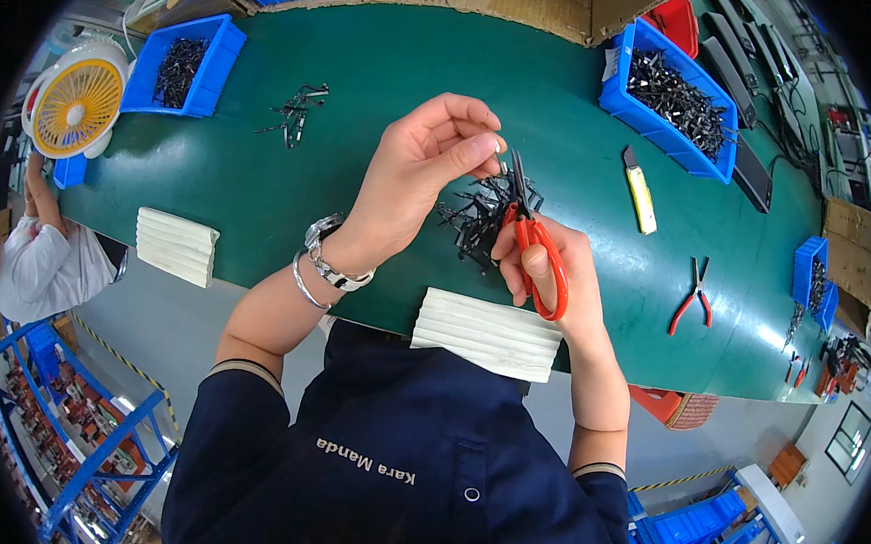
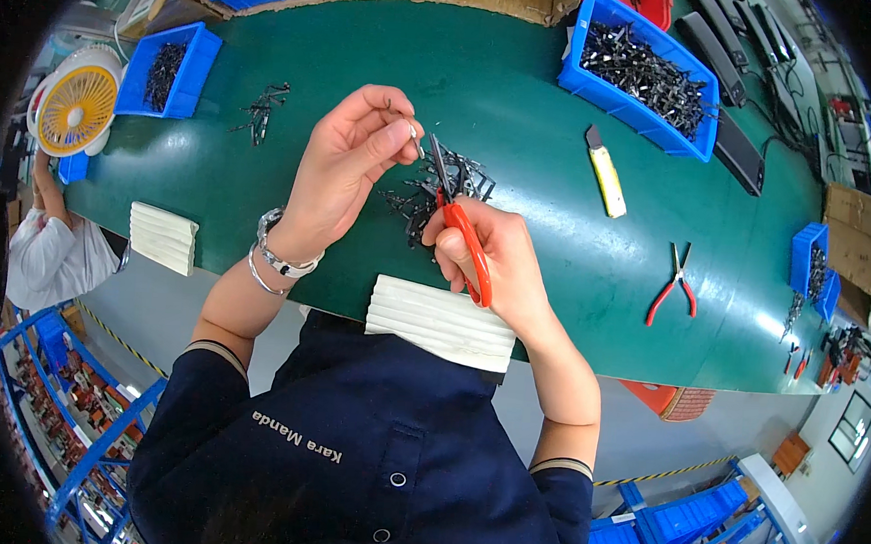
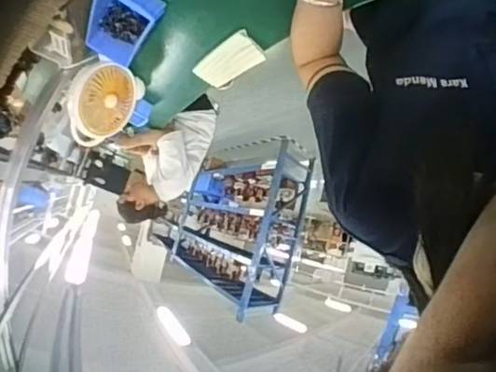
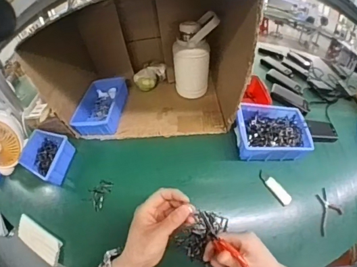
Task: Cutting individual wire components from a larger bundle using scissors or snips.
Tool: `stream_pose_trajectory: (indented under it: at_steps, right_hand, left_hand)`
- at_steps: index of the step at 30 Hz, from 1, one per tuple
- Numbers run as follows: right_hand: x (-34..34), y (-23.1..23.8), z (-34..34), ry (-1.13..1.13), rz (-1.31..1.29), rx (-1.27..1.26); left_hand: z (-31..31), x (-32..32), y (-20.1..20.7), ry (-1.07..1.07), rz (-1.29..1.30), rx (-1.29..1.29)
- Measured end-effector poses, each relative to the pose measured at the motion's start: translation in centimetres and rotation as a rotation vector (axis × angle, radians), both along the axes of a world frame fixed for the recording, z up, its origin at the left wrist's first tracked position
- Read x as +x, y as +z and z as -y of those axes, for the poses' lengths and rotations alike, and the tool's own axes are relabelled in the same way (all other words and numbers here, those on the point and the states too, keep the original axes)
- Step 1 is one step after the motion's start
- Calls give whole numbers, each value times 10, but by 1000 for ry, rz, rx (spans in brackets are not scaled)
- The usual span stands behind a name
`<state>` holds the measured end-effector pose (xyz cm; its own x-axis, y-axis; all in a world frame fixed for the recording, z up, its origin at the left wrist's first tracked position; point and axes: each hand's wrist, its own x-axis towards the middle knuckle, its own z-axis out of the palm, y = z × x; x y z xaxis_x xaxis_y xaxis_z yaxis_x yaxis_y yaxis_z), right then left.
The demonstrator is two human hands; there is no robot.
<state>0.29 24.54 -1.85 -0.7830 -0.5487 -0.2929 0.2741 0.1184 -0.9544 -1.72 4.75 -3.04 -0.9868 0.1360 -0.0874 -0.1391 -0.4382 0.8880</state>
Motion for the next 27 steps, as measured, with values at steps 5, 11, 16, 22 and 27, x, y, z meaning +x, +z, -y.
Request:
stream_pose_trajectory:
  at_steps: [5, 11, 16, 22, 27]
  right_hand:
    - [1, -1, 1, 32, -42, 24]
    - [1, -2, 1, 33, -13, -6]
    - [1, 0, 1, 37, 3, 7]
    - [0, -5, 3, -9, -128, 156]
    - [0, 1, 6, -31, -139, 166]
  left_hand:
    - [1, -1, -2, 40, 3, 24]
    - [1, -1, -1, 29, 43, 41]
    - [2, -1, -1, 31, 36, 45]
    - [-2, 1, -2, 42, -19, -18]
    - [-3, 0, -3, 52, -32, -28]
